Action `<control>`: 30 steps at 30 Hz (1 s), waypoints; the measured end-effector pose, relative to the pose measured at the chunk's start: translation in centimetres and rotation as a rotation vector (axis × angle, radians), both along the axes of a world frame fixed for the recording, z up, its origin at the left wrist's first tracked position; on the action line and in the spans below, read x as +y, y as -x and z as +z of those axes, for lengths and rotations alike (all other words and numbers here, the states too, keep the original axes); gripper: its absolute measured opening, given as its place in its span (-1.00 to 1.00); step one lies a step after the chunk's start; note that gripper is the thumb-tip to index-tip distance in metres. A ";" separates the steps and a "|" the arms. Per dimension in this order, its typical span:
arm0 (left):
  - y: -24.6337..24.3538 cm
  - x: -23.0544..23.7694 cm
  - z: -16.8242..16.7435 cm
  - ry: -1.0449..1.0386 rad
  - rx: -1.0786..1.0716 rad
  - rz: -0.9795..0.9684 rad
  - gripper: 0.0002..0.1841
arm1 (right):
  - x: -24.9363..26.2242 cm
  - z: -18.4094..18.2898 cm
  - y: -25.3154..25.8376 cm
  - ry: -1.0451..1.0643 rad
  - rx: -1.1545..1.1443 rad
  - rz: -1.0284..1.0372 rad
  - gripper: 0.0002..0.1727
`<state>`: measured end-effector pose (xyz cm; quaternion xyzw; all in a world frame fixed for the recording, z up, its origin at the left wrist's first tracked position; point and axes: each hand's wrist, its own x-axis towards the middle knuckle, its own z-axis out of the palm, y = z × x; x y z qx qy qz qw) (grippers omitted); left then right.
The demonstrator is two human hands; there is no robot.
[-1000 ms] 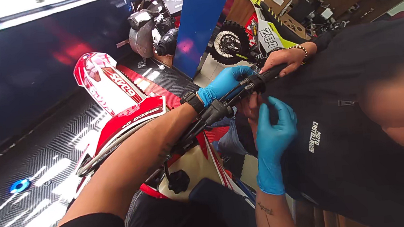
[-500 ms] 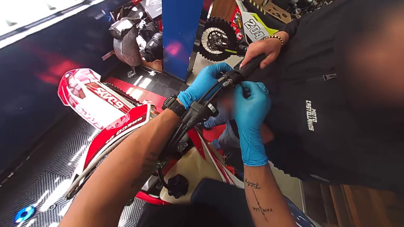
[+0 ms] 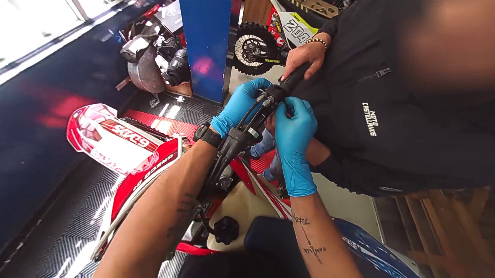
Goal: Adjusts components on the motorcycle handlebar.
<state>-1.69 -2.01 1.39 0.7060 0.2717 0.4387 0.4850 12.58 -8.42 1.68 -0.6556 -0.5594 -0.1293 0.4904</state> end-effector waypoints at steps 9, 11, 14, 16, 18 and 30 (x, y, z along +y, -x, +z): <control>-0.2 0.1 -0.5 -0.006 -0.020 0.011 -0.83 | 0.2 -0.1 0.3 -0.008 0.014 -0.018 -0.91; -0.5 0.5 -0.7 -0.004 -0.023 0.020 -0.81 | 0.2 -0.2 0.3 -0.018 0.018 -0.018 -0.92; -0.6 0.4 -0.3 0.030 -0.008 0.022 -0.81 | 0.2 -0.4 0.3 -0.010 0.038 -0.015 -0.89; -0.8 0.4 0.0 0.051 0.000 0.034 -0.82 | 0.3 -0.6 0.2 -0.018 0.044 -0.007 -0.89; -0.8 0.4 0.1 0.047 0.002 0.038 -0.80 | 0.3 -0.7 0.1 -0.027 0.047 0.014 -0.88; -1.5 1.9 -0.5 0.055 -0.025 0.048 -0.84 | 0.4 -0.4 0.2 -0.060 0.088 0.016 -0.86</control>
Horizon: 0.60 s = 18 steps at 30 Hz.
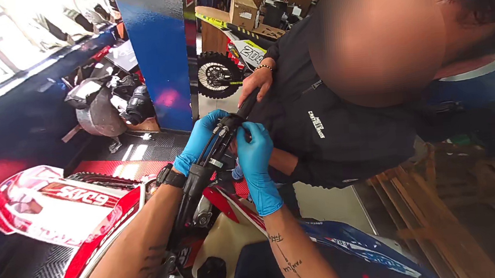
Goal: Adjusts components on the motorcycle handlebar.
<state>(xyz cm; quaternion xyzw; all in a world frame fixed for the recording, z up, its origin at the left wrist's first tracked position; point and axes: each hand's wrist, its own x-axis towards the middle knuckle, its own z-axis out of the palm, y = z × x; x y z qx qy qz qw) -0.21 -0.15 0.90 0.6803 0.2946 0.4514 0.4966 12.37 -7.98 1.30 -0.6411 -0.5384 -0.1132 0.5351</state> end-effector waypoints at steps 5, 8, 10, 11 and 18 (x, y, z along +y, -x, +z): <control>-0.4 -0.2 0.4 0.023 -0.026 0.019 -0.86 | 0.1 -0.2 -0.1 0.000 0.013 0.007 -0.86; -0.4 -0.2 0.3 0.021 -0.044 0.011 -0.87 | 0.2 -0.1 -0.1 -0.004 0.002 -0.005 -0.87; -0.4 -0.2 0.1 0.039 -0.072 0.001 -0.88 | 0.2 0.0 -0.1 0.000 -0.001 -0.008 -0.87; -0.4 -0.2 0.1 0.043 -0.079 -0.005 -0.88 | 0.2 -0.1 0.0 0.002 0.002 -0.007 -0.86; -0.3 -0.3 0.4 0.039 -0.068 -0.001 -0.85 | 0.0 -0.8 -0.2 -0.027 0.133 0.107 -0.82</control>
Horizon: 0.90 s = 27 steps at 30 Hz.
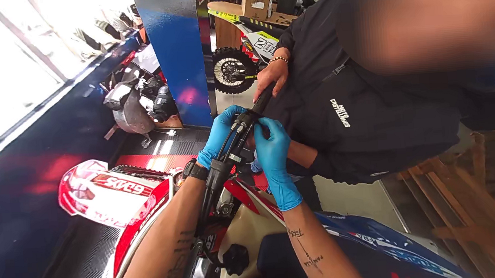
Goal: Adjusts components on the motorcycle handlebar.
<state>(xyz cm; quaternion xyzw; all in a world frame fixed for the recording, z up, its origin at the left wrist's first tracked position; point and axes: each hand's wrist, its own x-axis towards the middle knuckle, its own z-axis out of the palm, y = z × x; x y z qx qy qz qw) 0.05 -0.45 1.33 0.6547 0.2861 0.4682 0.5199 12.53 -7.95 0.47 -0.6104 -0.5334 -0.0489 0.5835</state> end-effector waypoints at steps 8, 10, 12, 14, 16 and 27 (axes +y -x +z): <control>-0.3 -0.7 -0.3 0.118 -0.144 -0.031 -0.85 | 0.4 -1.7 0.8 -0.103 0.230 0.070 -0.84; -0.1 -0.9 -0.2 0.108 -0.125 -0.029 -0.83 | 0.5 -1.8 1.3 -0.117 0.257 0.047 -0.85; -0.6 -1.1 0.3 0.104 -0.146 -0.042 -0.81 | 0.6 -1.7 1.2 -0.135 0.308 0.037 -0.84; -0.6 -1.3 0.4 0.097 -0.148 -0.042 -0.81 | 0.8 -1.9 1.7 -0.152 0.360 0.046 -0.83; -0.5 -1.2 0.4 0.081 -0.148 -0.050 -0.78 | 1.1 -2.0 2.1 -0.167 0.365 0.040 -0.83; -1.2 -1.5 0.0 0.047 -0.203 -0.024 -0.78 | 1.5 -2.1 3.6 -0.182 0.354 -0.109 -0.85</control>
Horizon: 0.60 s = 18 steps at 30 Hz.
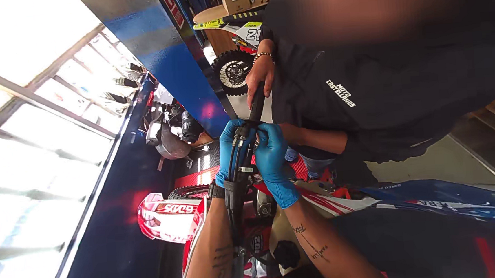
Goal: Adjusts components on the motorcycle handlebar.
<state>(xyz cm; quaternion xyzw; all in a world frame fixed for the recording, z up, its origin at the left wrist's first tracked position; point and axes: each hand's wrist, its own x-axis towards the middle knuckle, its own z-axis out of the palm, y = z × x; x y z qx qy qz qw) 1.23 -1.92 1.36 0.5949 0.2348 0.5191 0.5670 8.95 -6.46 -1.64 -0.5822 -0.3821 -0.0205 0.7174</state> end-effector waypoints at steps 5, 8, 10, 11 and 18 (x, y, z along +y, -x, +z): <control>-0.1 -0.1 0.0 -0.018 0.021 0.024 -0.79 | -0.1 0.0 0.0 -0.008 -0.004 0.001 -0.85; 0.0 -0.1 -0.1 -0.032 -0.004 0.024 -0.79 | -0.1 0.0 0.1 -0.031 0.013 0.017 -0.83; 0.1 -0.2 -0.2 -0.032 0.001 0.030 -0.80 | -0.1 -0.3 0.1 -0.033 0.013 0.022 -0.83; 0.0 0.0 -0.2 -0.041 0.008 0.033 -0.80 | 0.0 -0.2 0.0 -0.037 0.010 0.022 -0.83; 0.2 0.4 -0.6 -0.076 0.019 0.021 -0.80 | -0.2 0.0 -0.1 -0.008 0.012 0.023 -0.84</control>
